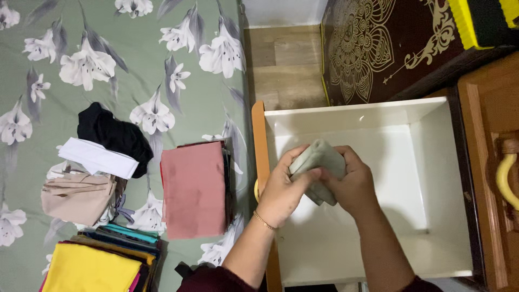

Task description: The person wipes the inside of an open drawer with a cloth, then folds and places several pieces of clothing into the drawer. The person handles red, blue, and pink garments, folding them and arranging them inside the drawer.

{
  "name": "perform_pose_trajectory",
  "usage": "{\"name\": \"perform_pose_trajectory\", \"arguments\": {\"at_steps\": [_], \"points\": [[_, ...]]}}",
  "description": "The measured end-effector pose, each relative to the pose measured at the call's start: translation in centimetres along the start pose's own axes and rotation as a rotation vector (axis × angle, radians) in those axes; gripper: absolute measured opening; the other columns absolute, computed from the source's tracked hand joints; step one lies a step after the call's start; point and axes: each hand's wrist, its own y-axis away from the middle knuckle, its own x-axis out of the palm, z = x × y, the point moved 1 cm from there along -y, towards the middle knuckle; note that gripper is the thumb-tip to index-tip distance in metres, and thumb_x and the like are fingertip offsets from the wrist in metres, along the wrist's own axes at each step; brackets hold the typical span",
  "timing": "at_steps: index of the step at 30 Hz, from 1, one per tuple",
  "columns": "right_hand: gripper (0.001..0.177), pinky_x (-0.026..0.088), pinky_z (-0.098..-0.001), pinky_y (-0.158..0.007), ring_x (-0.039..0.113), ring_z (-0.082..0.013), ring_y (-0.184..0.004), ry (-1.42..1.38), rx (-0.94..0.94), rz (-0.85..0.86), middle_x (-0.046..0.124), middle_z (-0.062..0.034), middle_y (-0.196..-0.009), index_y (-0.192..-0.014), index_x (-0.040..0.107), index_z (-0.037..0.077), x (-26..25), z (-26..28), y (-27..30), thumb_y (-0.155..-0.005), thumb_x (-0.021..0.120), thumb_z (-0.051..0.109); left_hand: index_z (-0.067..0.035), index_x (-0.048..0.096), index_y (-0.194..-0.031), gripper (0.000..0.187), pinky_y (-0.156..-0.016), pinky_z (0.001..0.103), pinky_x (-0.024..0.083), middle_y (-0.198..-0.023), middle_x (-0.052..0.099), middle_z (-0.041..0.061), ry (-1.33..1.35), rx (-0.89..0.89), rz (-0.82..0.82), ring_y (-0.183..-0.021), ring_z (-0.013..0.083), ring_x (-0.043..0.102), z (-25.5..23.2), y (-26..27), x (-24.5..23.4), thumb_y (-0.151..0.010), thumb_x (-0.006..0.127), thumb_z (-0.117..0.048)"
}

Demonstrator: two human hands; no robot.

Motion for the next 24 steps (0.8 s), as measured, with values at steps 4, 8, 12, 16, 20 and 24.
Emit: {"name": "perform_pose_trajectory", "arguments": {"at_steps": [4, 8, 12, 16, 20, 24], "points": [[0.054, 0.06, -0.0316, -0.079, 0.071, -0.0153, -0.094, 0.126, -0.05, 0.075, 0.073, -0.0076, -0.103, -0.122, 0.06, 0.011, -0.4, 0.4, -0.2, -0.075, 0.087, 0.013, -0.001, 0.069, -0.118, 0.028, -0.077, 0.026, 0.057, -0.098, 0.073, 0.004, 0.026, 0.042, -0.03, -0.087, 0.0109, 0.066, 0.7, -0.8, 0.0, -0.094, 0.074, -0.015], [0.089, 0.059, -0.0321, -0.081, 0.068, -0.0204, -0.1, -0.145, -0.088, 0.044, 0.066, -0.0146, -0.109, -0.143, 0.04, 0.017, 0.4, 0.1, -0.1, -0.07, 0.089, 0.012, 0.001, 0.071, -0.111, 0.022, -0.066, 0.029, 0.059, -0.093, 0.071, 0.008, 0.281, 0.061, -0.066, -0.08, 0.0148, 0.066, 2.0, -0.4, 0.7, -0.1, 0.072, -0.018], [0.099, 0.059, -0.0413, -0.096, 0.062, -0.0243, -0.12, -0.992, -0.092, 0.185, 0.058, -0.0131, -0.139, -0.156, 0.029, 0.031, 1.5, -1.3, -0.1, -0.078, 0.09, 0.021, -0.006, 0.067, -0.116, 0.029, -0.071, 0.032, 0.064, -0.105, 0.074, 0.005, 0.686, 0.013, -0.156, -0.09, 0.0156, 0.073, 2.9, -0.2, 1.0, -0.096, 0.065, -0.026], [0.092, 0.046, -0.0436, -0.115, 0.054, -0.0239, -0.138, -1.326, -0.005, 0.45, 0.05, -0.0097, -0.149, -0.158, 0.036, 0.013, 4.2, -2.0, -0.3, -0.084, 0.087, 0.031, -0.006, 0.062, -0.125, 0.038, -0.088, 0.035, 0.06, -0.118, 0.071, 0.007, 0.807, 0.083, -0.202, -0.107, 0.0182, 0.07, 3.6, -1.0, 0.7, -0.098, 0.064, -0.032], [0.076, 0.044, -0.0438, -0.116, 0.056, -0.0254, -0.137, -1.256, 0.102, 0.394, 0.055, -0.0133, -0.149, -0.149, 0.042, 0.008, 7.4, -1.0, -1.6, -0.087, 0.081, 0.03, -0.004, 0.063, -0.133, 0.043, -0.1, 0.034, 0.052, -0.126, 0.069, 0.01, 0.736, 0.133, -0.33, -0.116, 0.0193, 0.064, 5.0, -2.3, 0.6, -0.1, 0.063, -0.033], [0.056, 0.05, -0.0454, -0.111, 0.06, -0.0298, -0.128, -1.157, 0.118, 0.236, 0.063, -0.0166, -0.138, -0.138, 0.048, 0.006, 8.0, 1.8, -4.8, -0.091, 0.075, 0.023, -0.002, 0.068, -0.132, 0.041, -0.102, 0.035, 0.053, -0.137, 0.059, 0.016, 0.103, 0.212, -0.486, -0.118, 0.025, 0.062, 5.4, -3.3, -1.4, -0.101, 0.067, -0.029]]}}
